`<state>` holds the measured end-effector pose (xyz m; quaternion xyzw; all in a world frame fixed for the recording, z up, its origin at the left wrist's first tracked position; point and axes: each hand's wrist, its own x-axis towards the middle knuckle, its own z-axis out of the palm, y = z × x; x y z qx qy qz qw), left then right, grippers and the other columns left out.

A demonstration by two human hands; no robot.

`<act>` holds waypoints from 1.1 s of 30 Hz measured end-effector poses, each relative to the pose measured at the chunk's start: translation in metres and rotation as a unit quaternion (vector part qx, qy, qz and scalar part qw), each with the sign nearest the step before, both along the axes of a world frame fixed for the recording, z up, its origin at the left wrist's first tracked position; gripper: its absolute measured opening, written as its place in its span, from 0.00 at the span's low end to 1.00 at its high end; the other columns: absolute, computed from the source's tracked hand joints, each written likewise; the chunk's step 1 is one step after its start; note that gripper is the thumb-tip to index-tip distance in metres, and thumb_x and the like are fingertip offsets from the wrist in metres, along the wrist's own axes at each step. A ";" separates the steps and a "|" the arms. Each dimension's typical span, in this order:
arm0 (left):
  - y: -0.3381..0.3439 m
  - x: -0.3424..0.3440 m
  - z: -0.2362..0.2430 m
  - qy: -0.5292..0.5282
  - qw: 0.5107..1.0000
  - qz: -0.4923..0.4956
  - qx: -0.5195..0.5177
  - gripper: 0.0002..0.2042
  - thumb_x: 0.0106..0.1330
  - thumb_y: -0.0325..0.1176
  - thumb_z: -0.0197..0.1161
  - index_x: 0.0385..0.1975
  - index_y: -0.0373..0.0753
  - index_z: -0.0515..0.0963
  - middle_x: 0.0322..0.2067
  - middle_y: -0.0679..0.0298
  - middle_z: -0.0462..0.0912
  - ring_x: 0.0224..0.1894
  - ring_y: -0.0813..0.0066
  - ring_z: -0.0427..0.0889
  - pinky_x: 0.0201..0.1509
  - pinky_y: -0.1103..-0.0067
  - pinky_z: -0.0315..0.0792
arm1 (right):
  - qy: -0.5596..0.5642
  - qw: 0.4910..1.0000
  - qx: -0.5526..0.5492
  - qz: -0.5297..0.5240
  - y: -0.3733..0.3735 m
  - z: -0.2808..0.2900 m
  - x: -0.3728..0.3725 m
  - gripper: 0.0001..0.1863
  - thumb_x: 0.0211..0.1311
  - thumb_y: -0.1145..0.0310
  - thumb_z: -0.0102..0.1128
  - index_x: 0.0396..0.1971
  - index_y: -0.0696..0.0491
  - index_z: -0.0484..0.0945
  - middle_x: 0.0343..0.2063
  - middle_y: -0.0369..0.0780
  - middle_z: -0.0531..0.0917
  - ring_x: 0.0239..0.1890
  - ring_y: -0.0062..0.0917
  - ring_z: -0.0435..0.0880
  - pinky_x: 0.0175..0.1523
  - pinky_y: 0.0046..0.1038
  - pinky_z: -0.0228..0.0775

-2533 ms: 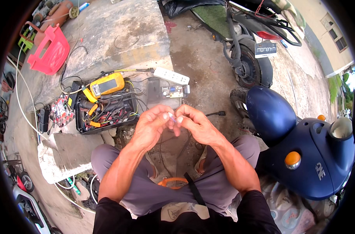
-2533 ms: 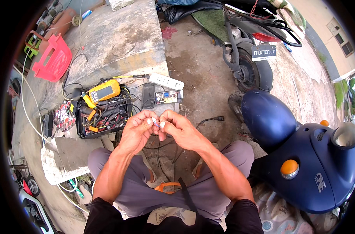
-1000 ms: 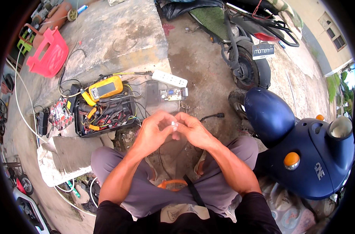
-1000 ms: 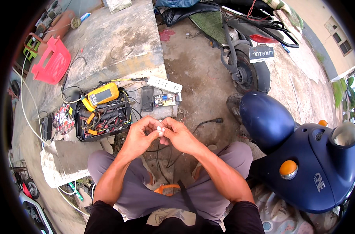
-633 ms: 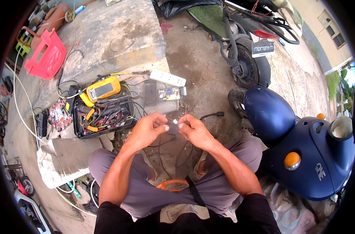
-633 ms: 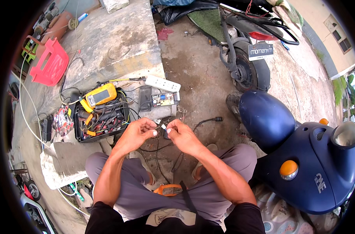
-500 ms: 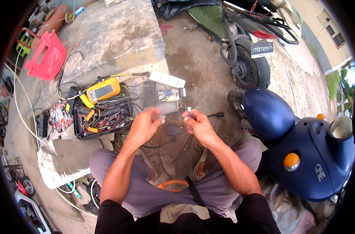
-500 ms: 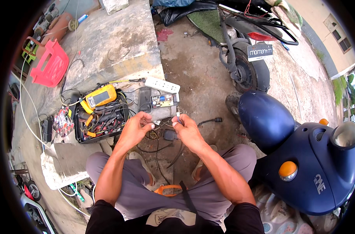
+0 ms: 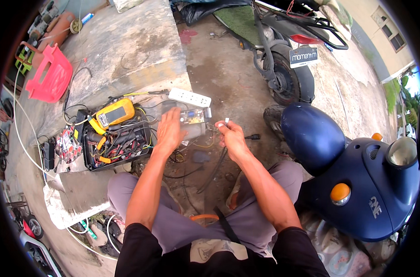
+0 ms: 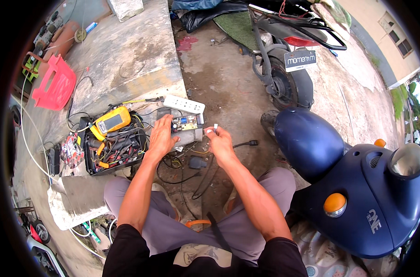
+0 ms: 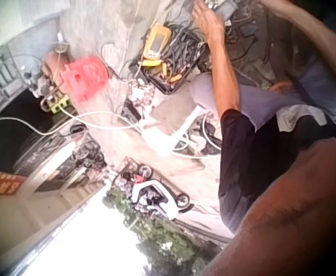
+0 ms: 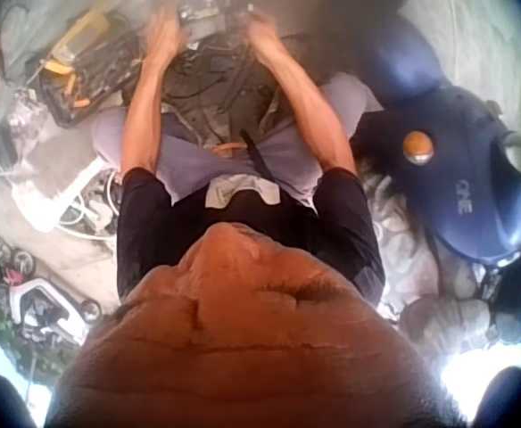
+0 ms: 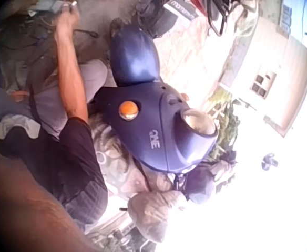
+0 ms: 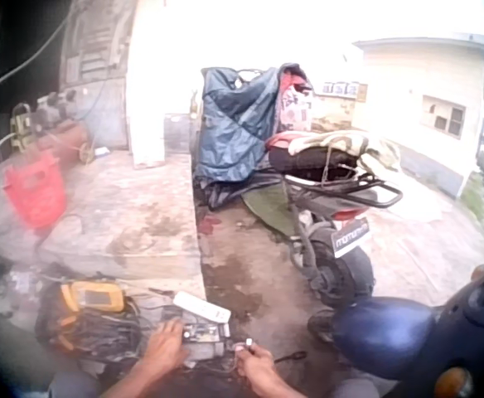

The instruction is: The person connects wires to a circuit board by hand and uses a metal tool to adjust components. They handle a power strip and a multimeter casing while working on the electronics near motorcycles.

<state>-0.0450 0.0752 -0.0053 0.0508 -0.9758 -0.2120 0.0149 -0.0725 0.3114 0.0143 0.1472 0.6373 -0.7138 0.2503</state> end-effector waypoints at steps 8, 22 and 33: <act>-0.006 -0.005 -0.014 -0.022 1.000 0.002 -0.013 0.48 0.53 0.30 0.84 0.76 0.38 0.65 0.76 0.54 0.69 0.75 0.49 0.67 0.78 0.59 0.67 | -0.013 0.996 0.092 -0.009 -0.008 -0.050 -0.025 0.15 0.79 0.59 0.62 0.47 0.56 0.86 0.34 0.36 0.83 0.31 0.21 0.77 0.33 0.30 0.70; -0.013 -0.009 -0.037 0.042 0.998 -0.006 -0.046 0.40 0.56 0.29 0.80 0.72 0.40 0.71 0.70 0.60 0.75 0.71 0.52 0.70 0.73 0.59 0.68 | -0.040 0.998 0.033 -0.042 -0.041 -0.106 -0.050 0.16 0.81 0.67 0.58 0.59 0.61 0.77 0.42 0.43 0.86 0.20 0.21 0.70 0.23 0.29 0.62; -0.017 0.007 -0.013 0.039 0.998 -0.049 -0.011 0.34 0.61 0.34 0.75 0.70 0.35 0.73 0.63 0.54 0.81 0.68 0.53 0.74 0.72 0.61 0.68 | -0.057 0.998 -0.013 0.013 -0.027 -0.075 -0.044 0.13 0.81 0.68 0.57 0.55 0.61 0.79 0.39 0.40 0.84 0.21 0.17 0.67 0.22 0.26 0.58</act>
